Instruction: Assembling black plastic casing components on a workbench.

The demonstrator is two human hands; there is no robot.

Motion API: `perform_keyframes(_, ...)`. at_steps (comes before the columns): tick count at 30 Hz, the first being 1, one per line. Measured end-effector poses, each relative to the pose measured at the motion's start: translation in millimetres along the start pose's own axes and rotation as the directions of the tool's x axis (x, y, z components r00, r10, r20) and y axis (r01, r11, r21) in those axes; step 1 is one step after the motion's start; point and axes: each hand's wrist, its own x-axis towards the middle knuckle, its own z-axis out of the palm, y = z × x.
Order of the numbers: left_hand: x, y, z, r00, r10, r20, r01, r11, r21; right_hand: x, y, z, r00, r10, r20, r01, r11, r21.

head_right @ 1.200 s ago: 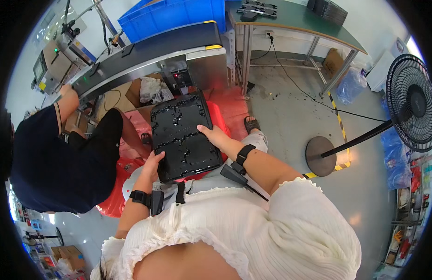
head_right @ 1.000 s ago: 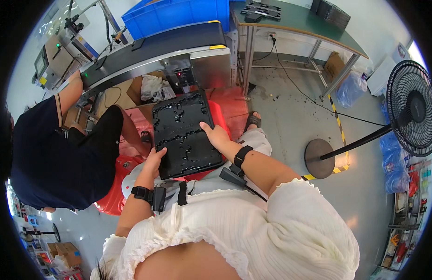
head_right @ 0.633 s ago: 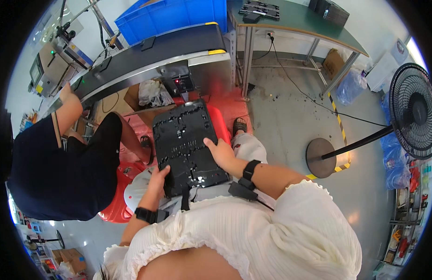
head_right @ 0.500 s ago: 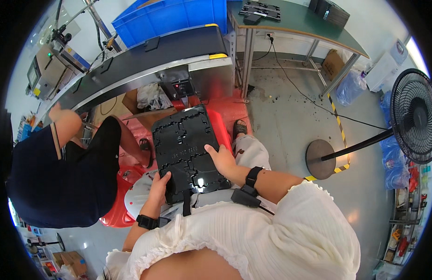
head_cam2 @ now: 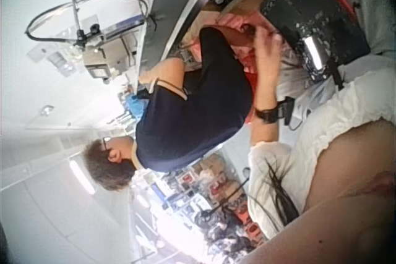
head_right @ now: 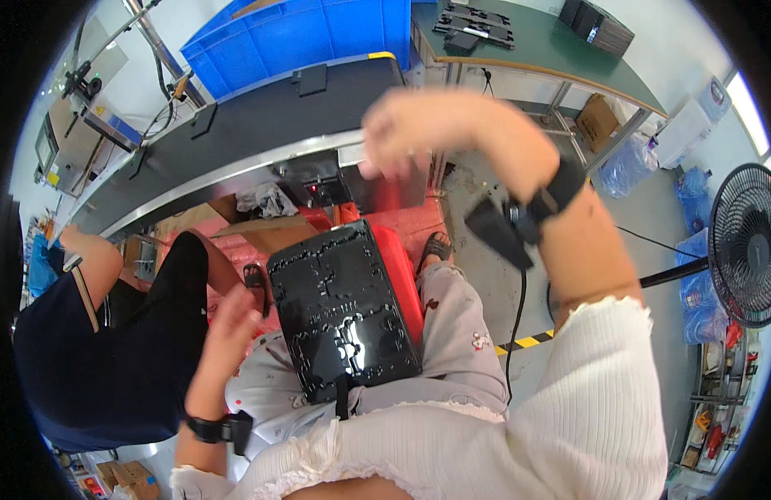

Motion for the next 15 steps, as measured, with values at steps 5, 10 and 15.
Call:
perform_keyframes(5,112,104,-63,0.851,0.524,0.001,-0.51,0.828,0.235,107,-8,-85,0.881,-0.079,-0.466,-0.099,0.934,-0.344)
perform_keyframes(10,262,126,-75,0.764,0.645,0.018,-0.455,0.518,0.725,170,37,-93,0.804,0.281,-0.524,-0.527,0.745,-0.409)
perform_keyframes(15,335,117,-61,0.865,0.499,0.055,-0.228,0.292,0.929,149,49,-109,0.785,0.244,-0.57,-0.59,0.578,-0.564)
